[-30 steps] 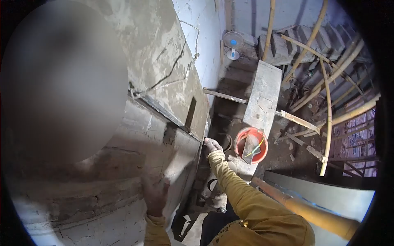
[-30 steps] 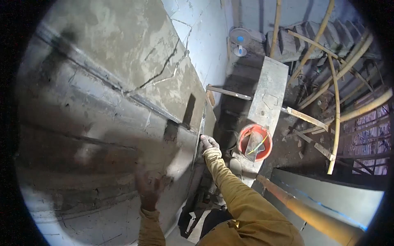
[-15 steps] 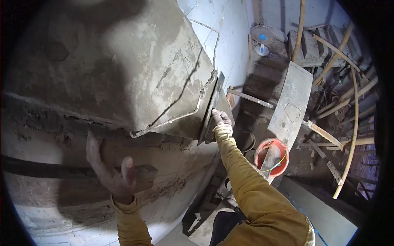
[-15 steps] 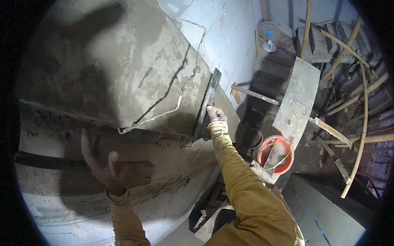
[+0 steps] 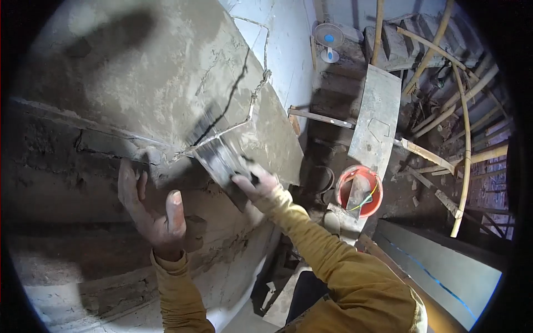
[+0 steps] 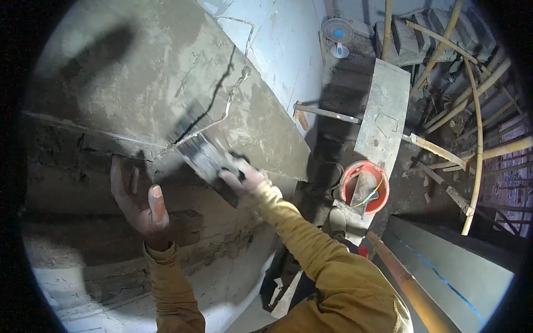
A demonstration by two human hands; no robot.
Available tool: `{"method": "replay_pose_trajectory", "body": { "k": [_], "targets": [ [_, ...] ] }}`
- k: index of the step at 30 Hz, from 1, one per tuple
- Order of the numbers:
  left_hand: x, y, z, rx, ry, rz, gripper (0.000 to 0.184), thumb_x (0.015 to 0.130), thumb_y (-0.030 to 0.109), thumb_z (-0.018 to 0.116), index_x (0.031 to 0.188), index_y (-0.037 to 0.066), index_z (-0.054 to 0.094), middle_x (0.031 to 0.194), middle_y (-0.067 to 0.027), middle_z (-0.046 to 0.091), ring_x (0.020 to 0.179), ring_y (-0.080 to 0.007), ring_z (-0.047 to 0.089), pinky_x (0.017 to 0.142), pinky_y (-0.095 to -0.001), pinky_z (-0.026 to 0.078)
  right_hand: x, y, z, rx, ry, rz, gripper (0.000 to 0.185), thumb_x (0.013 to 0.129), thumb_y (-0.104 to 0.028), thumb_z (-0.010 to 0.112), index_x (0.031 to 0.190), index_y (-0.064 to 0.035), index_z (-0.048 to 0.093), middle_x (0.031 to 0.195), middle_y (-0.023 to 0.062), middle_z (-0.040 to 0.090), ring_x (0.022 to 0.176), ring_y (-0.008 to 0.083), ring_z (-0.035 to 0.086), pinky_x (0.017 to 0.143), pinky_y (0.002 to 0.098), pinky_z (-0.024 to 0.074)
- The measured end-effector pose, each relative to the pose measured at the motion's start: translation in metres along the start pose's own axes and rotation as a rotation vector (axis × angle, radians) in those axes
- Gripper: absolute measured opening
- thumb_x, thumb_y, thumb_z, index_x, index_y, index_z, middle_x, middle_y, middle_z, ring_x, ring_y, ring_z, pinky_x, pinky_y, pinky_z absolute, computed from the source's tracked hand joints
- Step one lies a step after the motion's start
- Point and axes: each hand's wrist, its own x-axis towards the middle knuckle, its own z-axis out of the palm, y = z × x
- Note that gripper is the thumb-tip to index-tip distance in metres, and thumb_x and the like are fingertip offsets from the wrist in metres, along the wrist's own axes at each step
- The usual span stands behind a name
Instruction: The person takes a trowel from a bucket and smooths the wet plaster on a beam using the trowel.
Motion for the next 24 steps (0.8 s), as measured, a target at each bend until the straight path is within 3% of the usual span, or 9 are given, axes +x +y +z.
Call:
{"method": "replay_pose_trajectory", "body": {
  "k": [2, 5, 8, 9, 10, 15, 22, 24],
  "targets": [
    [-0.004, -0.007, 0.002, -0.006, -0.003, 0.063, 0.064, 0.097, 0.016, 0.058, 0.150, -0.004, 0.030, 0.152, -0.0202, 0.035, 0.140, -0.0347, 0.040, 0.112, -0.0478, 0.041, -0.020, 0.066, 0.015, -0.089, 0.072, -0.022, 0.053, 0.091, -0.037, 0.073, 0.134, -0.0090, 0.062, 0.129, 0.0162, 0.066, 0.118, 0.0326, 0.064, 0.102, 0.0376, 0.0485],
    [-0.008, -0.016, 0.005, 0.061, -0.027, 0.161, 0.058, 0.095, 0.006, 0.061, 0.146, -0.004, 0.036, 0.149, -0.0201, 0.036, 0.138, -0.0322, 0.042, 0.111, -0.0438, 0.043, -0.037, 0.129, 0.027, 0.227, 0.359, 0.127, 0.052, 0.090, -0.030, 0.077, 0.131, -0.0033, 0.063, 0.121, 0.0203, 0.068, 0.115, 0.0254, 0.064, 0.102, 0.0355, 0.0476],
    [-0.014, -0.029, 0.017, 0.022, 0.015, 0.100, 0.055, 0.093, 0.003, 0.064, 0.142, -0.003, 0.041, 0.146, -0.0188, 0.039, 0.134, -0.0295, 0.045, 0.108, -0.0429, 0.046, -0.018, 0.131, 0.018, 0.119, 0.367, 0.018, 0.050, 0.088, -0.029, 0.080, 0.129, -0.0046, 0.064, 0.117, 0.0177, 0.071, 0.110, 0.0232, 0.067, 0.097, 0.0338, 0.0504],
    [-0.012, -0.030, 0.025, -0.079, 0.131, 0.065, 0.057, 0.081, 0.003, 0.080, 0.131, -0.002, 0.053, 0.133, -0.0188, 0.053, 0.123, -0.0333, 0.054, 0.106, -0.0429, 0.044, -0.006, 0.135, 0.019, 0.139, 0.355, -0.072, 0.050, 0.087, -0.028, 0.080, 0.128, -0.0049, 0.065, 0.116, 0.0175, 0.071, 0.109, 0.0228, 0.068, 0.097, 0.0336, 0.0507],
    [-0.011, -0.033, 0.030, -0.082, 0.147, 0.056, 0.055, 0.081, 0.004, 0.081, 0.129, -0.002, 0.055, 0.131, -0.0178, 0.055, 0.122, -0.0325, 0.055, 0.105, -0.0427, 0.044, 0.005, 0.139, 0.020, 0.157, 0.347, -0.160, 0.049, 0.087, -0.028, 0.080, 0.128, -0.0052, 0.065, 0.115, 0.0173, 0.071, 0.107, 0.0223, 0.068, 0.096, 0.0335, 0.0510],
    [0.000, -0.043, 0.053, -0.074, 0.272, 0.102, 0.044, 0.078, 0.005, 0.083, 0.117, 0.001, 0.063, 0.118, -0.0129, 0.063, 0.111, -0.0296, 0.060, 0.101, -0.0411, 0.047, 0.041, 0.083, 0.002, 0.089, 0.257, -0.332, 0.049, 0.087, -0.025, 0.080, 0.128, -0.0033, 0.064, 0.118, 0.0160, 0.070, 0.107, 0.0222, 0.068, 0.094, 0.0324, 0.0514],
    [0.009, -0.045, 0.075, 0.079, 0.525, 0.256, 0.031, 0.073, -0.001, 0.085, 0.100, 0.001, 0.068, 0.109, -0.0105, 0.064, 0.100, -0.0265, 0.064, 0.088, -0.0369, 0.055, 0.088, -0.010, -0.025, -0.115, 0.315, -0.592, 0.045, 0.089, -0.031, 0.076, 0.123, -0.0035, 0.067, 0.093, 0.0178, 0.071, 0.084, 0.0219, 0.068, 0.079, 0.0331, 0.0530],
    [0.010, -0.053, 0.076, 0.082, 0.529, 0.321, 0.024, 0.081, 0.005, 0.081, 0.101, 0.002, 0.069, 0.110, -0.0114, 0.064, 0.102, -0.0267, 0.063, 0.088, -0.0375, 0.052, 0.106, -0.050, -0.035, -0.147, 0.344, -0.569, 0.037, 0.087, -0.026, 0.079, 0.112, -0.0009, 0.072, 0.096, 0.0181, 0.074, 0.092, 0.0216, 0.072, 0.081, 0.0328, 0.0541]
  ]
}}
